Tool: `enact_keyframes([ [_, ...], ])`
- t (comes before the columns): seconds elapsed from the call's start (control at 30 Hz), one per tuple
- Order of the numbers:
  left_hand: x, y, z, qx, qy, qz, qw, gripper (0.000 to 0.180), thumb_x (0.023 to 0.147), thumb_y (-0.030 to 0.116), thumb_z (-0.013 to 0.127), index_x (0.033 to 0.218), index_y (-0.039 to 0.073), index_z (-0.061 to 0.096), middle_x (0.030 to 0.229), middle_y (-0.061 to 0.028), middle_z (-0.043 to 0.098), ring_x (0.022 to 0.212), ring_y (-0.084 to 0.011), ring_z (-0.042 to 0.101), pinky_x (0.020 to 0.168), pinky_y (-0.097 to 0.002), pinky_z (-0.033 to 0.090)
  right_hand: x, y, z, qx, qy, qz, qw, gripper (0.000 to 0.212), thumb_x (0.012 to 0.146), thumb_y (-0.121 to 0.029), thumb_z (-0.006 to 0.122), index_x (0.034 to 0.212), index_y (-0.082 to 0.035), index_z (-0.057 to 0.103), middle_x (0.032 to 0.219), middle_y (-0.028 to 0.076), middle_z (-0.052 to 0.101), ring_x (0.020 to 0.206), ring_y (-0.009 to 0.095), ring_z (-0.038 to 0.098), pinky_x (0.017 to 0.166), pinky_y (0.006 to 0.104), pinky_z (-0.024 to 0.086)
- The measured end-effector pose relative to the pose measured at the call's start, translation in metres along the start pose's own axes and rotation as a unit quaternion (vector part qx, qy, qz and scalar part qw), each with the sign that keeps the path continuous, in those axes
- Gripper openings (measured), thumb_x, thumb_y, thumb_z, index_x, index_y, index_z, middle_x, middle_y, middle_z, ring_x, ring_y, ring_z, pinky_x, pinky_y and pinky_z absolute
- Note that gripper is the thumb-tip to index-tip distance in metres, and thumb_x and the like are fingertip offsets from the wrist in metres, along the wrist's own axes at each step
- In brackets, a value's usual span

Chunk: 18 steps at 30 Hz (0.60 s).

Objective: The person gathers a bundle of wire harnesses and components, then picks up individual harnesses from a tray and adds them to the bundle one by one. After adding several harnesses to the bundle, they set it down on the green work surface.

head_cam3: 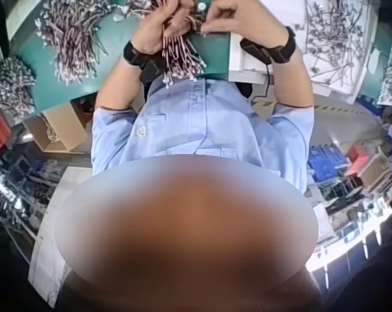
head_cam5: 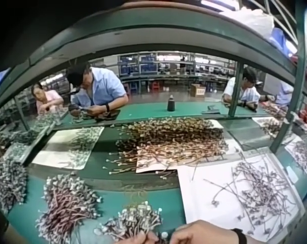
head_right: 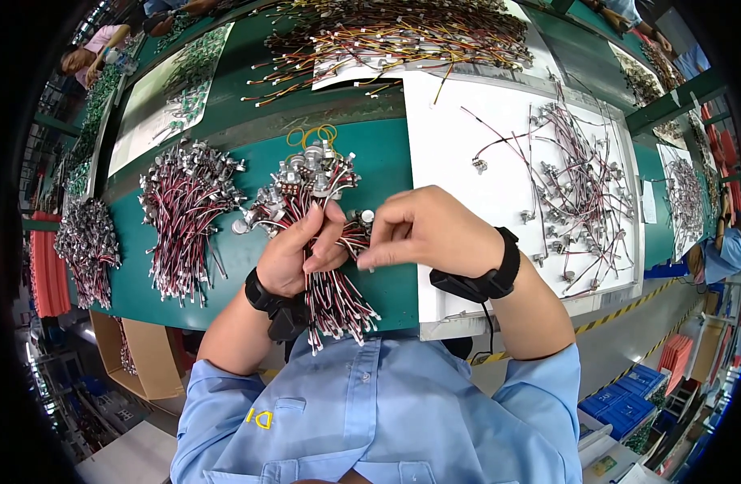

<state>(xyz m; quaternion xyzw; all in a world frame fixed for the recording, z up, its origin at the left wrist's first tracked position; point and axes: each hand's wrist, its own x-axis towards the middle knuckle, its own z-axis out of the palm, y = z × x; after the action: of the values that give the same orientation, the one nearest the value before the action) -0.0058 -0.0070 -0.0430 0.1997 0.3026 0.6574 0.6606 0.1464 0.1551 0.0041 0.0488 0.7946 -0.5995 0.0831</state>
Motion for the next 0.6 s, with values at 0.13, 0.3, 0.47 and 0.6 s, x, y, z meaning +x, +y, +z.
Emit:
enact_keyframes([
  [0.13,-0.001,-0.001,-0.007,-0.112,-0.090,-0.035,0.989,0.039,0.100,0.038,0.032,0.103,0.005,0.052,0.059,0.0046,0.038,0.045,-0.0043,0.030,0.047,-0.0203,0.027,0.012,0.004,0.007,0.084,0.209,0.040,0.973,0.027,0.075,-0.003,0.073,0.096,0.000,0.056,0.086,0.003,0.061,0.073,0.007,0.059,0.064,0.0216,0.047],
  [0.3,0.000,-0.004,-0.009,-0.104,-0.108,-0.041,0.988,0.033,0.099,0.036,0.037,0.100,0.005,0.051,0.058,0.0057,0.036,0.045,-0.0034,0.030,0.047,-0.0197,0.027,0.018,0.008,0.018,0.137,0.276,-0.070,0.949,0.026,0.076,-0.001,0.071,0.098,0.000,0.056,0.094,0.005,0.060,0.084,0.009,0.060,0.072,0.0238,0.048],
  [0.47,-0.001,-0.003,-0.007,-0.046,-0.054,-0.045,0.996,0.024,0.098,0.030,0.043,0.099,0.007,0.049,0.057,0.0059,0.036,0.044,-0.0030,0.031,0.047,-0.0192,0.027,0.011,0.007,0.018,0.065,0.274,-0.106,0.954,0.024,0.075,0.003,0.068,0.095,-0.001,0.056,0.096,0.007,0.061,0.088,0.010,0.060,0.078,0.0250,0.049],
  [0.6,0.001,0.003,0.000,-0.035,0.036,-0.036,0.998,0.017,0.097,0.025,0.046,0.099,0.008,0.048,0.057,0.0062,0.036,0.044,-0.0030,0.030,0.046,-0.0194,0.026,0.010,0.002,0.015,0.049,0.256,-0.106,0.960,0.024,0.073,0.006,0.068,0.093,-0.001,0.056,0.094,0.007,0.061,0.087,0.011,0.060,0.079,0.0248,0.049],
])
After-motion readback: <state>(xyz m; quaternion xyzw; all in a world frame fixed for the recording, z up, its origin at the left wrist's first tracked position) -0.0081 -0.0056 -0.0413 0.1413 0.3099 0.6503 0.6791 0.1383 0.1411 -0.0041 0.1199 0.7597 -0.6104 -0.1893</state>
